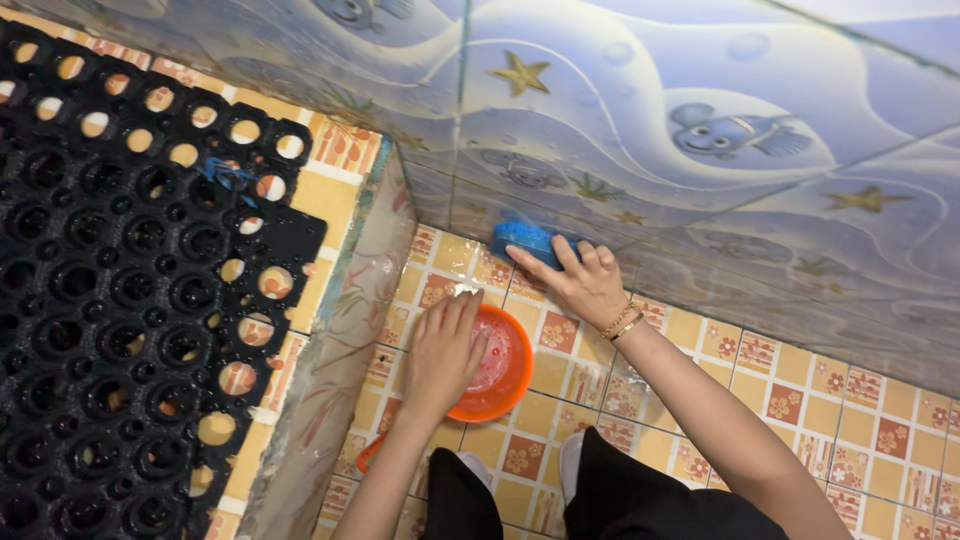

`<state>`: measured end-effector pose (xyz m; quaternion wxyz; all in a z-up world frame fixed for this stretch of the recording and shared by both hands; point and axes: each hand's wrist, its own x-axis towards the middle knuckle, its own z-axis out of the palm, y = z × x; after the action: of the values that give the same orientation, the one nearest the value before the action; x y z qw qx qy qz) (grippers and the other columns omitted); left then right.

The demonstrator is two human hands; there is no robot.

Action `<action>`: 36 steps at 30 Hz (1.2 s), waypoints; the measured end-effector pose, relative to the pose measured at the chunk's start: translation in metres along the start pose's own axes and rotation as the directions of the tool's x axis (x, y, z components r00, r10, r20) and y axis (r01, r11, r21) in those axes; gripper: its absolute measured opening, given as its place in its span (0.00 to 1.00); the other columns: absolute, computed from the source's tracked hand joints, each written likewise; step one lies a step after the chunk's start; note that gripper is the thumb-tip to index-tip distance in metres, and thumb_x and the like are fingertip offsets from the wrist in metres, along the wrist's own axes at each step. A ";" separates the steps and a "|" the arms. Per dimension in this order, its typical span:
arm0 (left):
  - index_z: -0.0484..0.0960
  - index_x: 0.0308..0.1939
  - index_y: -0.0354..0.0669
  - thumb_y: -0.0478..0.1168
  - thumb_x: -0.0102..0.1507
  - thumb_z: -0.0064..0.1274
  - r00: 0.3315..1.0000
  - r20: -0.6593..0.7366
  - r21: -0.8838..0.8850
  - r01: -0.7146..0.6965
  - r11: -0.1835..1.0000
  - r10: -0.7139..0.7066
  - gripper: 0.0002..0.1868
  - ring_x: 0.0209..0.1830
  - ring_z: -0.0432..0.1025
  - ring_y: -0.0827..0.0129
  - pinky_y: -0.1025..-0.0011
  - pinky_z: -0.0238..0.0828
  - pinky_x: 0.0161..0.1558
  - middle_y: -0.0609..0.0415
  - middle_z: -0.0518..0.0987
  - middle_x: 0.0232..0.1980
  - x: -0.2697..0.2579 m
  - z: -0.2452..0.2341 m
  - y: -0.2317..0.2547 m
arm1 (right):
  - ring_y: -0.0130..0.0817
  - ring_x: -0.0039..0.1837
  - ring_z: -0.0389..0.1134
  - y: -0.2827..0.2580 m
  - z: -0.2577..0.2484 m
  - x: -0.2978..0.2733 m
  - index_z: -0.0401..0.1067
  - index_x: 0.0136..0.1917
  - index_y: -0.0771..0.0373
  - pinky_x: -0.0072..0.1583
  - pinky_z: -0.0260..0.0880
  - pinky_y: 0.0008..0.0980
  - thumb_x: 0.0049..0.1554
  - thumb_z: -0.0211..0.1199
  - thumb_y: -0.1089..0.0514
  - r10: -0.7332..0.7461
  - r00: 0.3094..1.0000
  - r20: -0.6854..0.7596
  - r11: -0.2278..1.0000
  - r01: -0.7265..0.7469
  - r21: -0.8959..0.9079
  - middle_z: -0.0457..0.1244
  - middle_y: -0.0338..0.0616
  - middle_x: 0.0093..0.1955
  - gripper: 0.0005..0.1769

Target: The person kneels on a tiled floor and uses a blue sponge to scrub the floor tiles and the lower section of a wall with an underwater-themed pattern. They repeatedly dip the sponge into an orange bucket containing soapy water to continue cleaning.

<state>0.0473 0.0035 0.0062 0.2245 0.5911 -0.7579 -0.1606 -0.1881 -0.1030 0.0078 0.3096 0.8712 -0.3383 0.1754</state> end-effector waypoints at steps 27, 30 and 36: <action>0.75 0.60 0.37 0.47 0.68 0.47 0.998 0.031 0.081 -0.066 0.994 0.064 0.22 0.72 0.57 0.45 0.42 0.45 0.72 0.45 0.72 0.64 0.016 0.039 0.057 | 0.32 0.51 0.55 0.053 -0.006 -0.102 0.56 0.82 0.26 0.56 0.50 0.31 0.66 0.63 0.41 0.116 0.988 -0.101 0.992 -0.121 -0.038 0.56 0.34 0.54 0.34; 0.75 0.61 0.37 0.47 0.69 0.46 0.997 0.042 0.084 -0.072 0.994 0.069 0.22 0.72 0.57 0.45 0.42 0.44 0.72 0.45 0.72 0.64 0.015 0.039 0.057 | 0.29 0.50 0.56 0.047 0.002 -0.111 0.56 0.80 0.24 0.55 0.49 0.28 0.62 0.65 0.43 0.000 0.998 0.070 0.999 0.003 -0.039 0.58 0.33 0.55 0.36; 0.76 0.60 0.38 0.47 0.68 0.46 0.996 0.033 0.099 -0.082 0.992 0.080 0.21 0.71 0.57 0.46 0.41 0.44 0.73 0.46 0.72 0.63 0.015 0.041 0.058 | 0.31 0.51 0.57 0.048 0.001 -0.122 0.56 0.80 0.25 0.55 0.50 0.29 0.64 0.62 0.40 0.060 0.996 0.064 0.997 -0.056 -0.056 0.60 0.36 0.56 0.33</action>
<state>-0.0251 0.0022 0.0027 0.1897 0.5680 -0.7916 -0.1215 -0.3083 -0.0727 -0.0352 0.3167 0.8576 -0.3779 0.1465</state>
